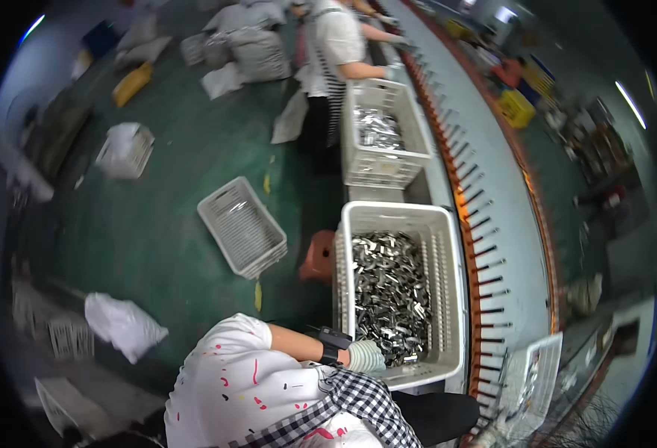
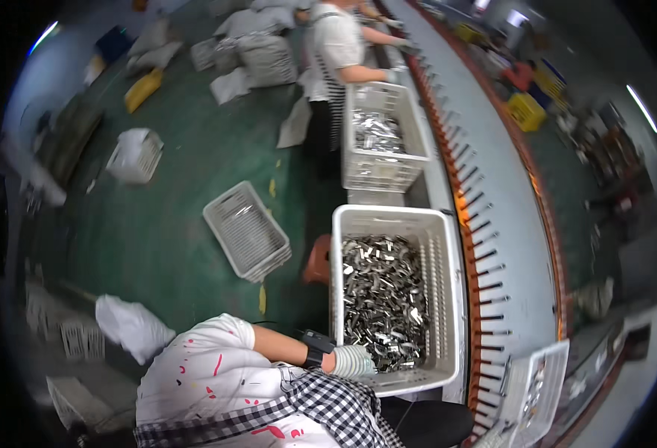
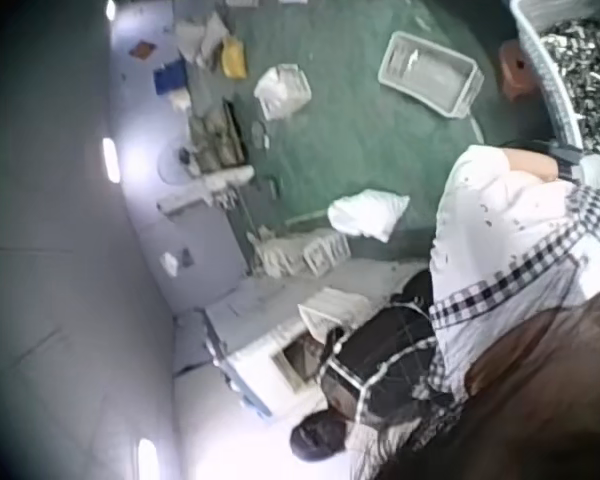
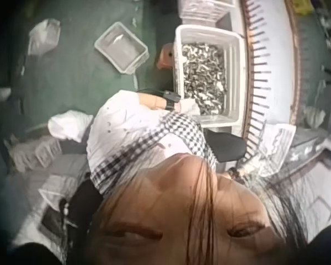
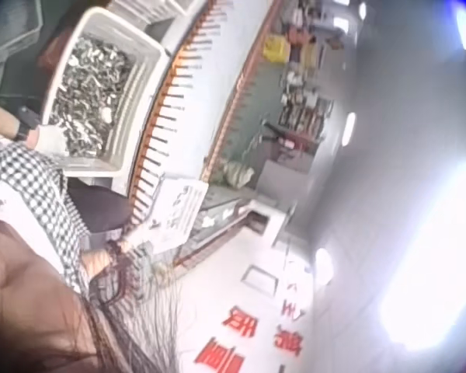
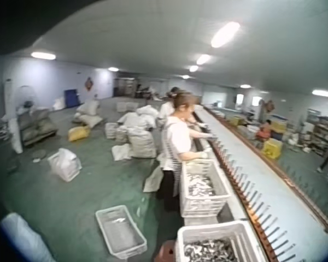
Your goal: Picking up individual metal components from a basket and precisely mounting them onto the hooks of a moving production line conveyor.
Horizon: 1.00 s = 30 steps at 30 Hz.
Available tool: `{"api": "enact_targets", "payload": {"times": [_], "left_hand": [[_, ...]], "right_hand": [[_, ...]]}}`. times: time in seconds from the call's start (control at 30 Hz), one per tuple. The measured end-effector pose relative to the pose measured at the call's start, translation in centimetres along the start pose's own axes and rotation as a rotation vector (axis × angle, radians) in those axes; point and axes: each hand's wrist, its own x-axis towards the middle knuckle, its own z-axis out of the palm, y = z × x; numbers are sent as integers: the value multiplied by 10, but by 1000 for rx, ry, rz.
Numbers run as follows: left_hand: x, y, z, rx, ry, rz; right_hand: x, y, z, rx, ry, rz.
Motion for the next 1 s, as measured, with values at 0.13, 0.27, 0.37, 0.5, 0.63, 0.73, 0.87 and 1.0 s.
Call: {"api": "enact_targets", "payload": {"times": [0.13,0.27,0.37,0.5,0.63,0.73,0.87,1.0], "left_hand": [[2,0,7,44,141,19],[-5,-1,10,7,252,59],[-2,0,16,29,247,40],[4,1,26,41,207,-2],[8,2,42,15,308,-13],[11,1,46,14,328,37],[10,12,48,47,284,-27],[9,16,44,119,266,-45]], "right_hand": [[36,-29,45,29,-142,-72],[46,-21,68,62,-246,-85],[53,3,68,76,-288,-80],[60,33,67,103,-339,-61],[58,62,64,131,-398,-33],[64,82,67,166,-402,-22],[61,106,65,206,-403,6],[59,129,46,214,-418,38]]}}
